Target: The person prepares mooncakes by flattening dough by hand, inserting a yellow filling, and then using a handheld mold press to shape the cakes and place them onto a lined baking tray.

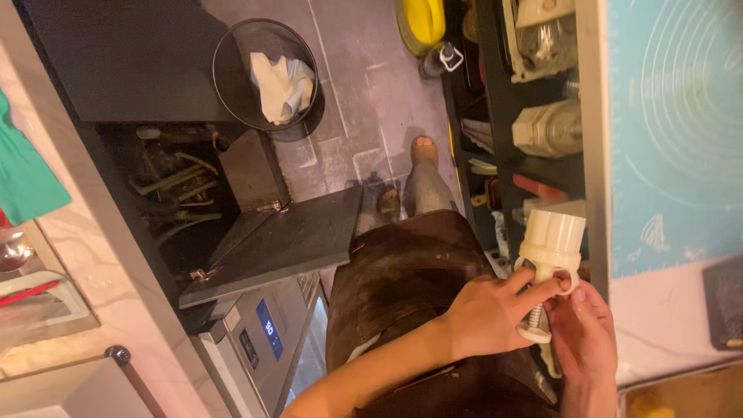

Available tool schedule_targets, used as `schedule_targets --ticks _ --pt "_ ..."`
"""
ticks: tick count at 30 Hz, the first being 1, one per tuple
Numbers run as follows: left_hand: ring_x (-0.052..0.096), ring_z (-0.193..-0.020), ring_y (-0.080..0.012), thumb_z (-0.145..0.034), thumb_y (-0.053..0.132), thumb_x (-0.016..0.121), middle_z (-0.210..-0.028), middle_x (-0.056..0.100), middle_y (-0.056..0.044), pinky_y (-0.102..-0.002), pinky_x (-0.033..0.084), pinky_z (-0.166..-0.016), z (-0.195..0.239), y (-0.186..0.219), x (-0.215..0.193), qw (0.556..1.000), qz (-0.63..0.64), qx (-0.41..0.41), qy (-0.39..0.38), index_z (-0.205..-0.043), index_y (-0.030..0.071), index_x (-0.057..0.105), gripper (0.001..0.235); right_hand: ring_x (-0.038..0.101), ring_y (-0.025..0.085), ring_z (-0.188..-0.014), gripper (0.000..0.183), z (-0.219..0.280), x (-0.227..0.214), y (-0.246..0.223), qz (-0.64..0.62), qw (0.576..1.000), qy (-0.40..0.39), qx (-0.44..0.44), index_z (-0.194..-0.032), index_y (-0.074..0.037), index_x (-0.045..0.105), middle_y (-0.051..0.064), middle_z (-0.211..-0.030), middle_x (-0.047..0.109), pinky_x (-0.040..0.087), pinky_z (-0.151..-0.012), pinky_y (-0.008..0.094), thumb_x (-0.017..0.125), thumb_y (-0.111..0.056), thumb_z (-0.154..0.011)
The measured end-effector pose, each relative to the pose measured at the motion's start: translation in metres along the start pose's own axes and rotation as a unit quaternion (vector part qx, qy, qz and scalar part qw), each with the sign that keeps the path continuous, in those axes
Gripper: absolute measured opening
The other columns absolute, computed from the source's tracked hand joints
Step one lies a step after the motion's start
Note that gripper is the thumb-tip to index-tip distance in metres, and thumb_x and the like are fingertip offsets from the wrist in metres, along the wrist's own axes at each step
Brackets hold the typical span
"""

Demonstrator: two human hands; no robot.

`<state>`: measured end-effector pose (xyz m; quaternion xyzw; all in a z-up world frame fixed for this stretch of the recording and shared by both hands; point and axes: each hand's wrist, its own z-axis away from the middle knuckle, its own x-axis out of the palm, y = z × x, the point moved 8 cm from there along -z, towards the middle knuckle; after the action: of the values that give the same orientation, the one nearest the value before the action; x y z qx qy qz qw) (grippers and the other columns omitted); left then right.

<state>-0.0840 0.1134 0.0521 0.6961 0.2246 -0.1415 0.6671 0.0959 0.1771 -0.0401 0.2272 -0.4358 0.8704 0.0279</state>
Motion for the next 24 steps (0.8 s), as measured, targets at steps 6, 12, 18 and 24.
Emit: schedule_targets --ticks 6,12,18,24 --pt "0.071 -0.077 -0.0275 -0.086 0.045 0.078 -0.117 0.061 -0.009 -0.035 0.058 -0.066 0.025 0.006 0.008 1.0 0.006 0.022 0.004 -0.148 0.026 0.049 0.071 0.054 0.028 -0.135 0.026 0.029 -0.001 0.009 -0.015 1.0 0.017 -0.015 -0.119 -0.002 0.064 0.01 -0.136 0.062 0.037 -0.118 0.049 0.063 -0.024 -0.105" --pt "0.071 -0.077 -0.0294 -0.084 0.048 0.077 -0.117 0.061 -0.008 -0.04 0.058 -0.07 0.038 0.016 0.013 1.0 -0.013 0.014 -0.016 -0.153 0.028 0.047 0.078 0.053 0.03 -0.138 0.034 0.047 0.001 0.008 -0.005 1.0 0.017 -0.021 -0.126 0.0 0.061 0.012 -0.14 0.061 0.037 -0.119 0.049 0.063 -0.028 -0.106" --pt "0.072 -0.088 -0.0309 -0.079 0.058 0.077 -0.118 0.064 -0.011 -0.042 0.059 -0.079 0.037 0.024 0.007 0.999 0.015 -0.033 -0.029 -0.155 0.018 0.047 0.091 0.054 0.031 -0.135 0.053 0.07 -0.011 0.002 -0.006 0.998 0.025 -0.055 -0.141 0.001 0.056 0.018 -0.146 0.059 0.039 -0.115 0.049 0.064 -0.034 -0.103" --pt "0.075 -0.095 -0.0263 -0.08 0.07 0.07 -0.115 0.071 -0.014 -0.034 0.058 -0.082 0.03 0.044 0.011 0.991 0.092 -0.061 -0.069 -0.15 0.007 0.05 0.096 0.054 0.034 -0.137 0.048 0.116 -0.069 0.017 -0.066 0.986 0.074 -0.133 -0.145 -0.002 0.054 0.018 -0.144 0.058 0.04 -0.119 0.052 0.064 -0.032 -0.109"
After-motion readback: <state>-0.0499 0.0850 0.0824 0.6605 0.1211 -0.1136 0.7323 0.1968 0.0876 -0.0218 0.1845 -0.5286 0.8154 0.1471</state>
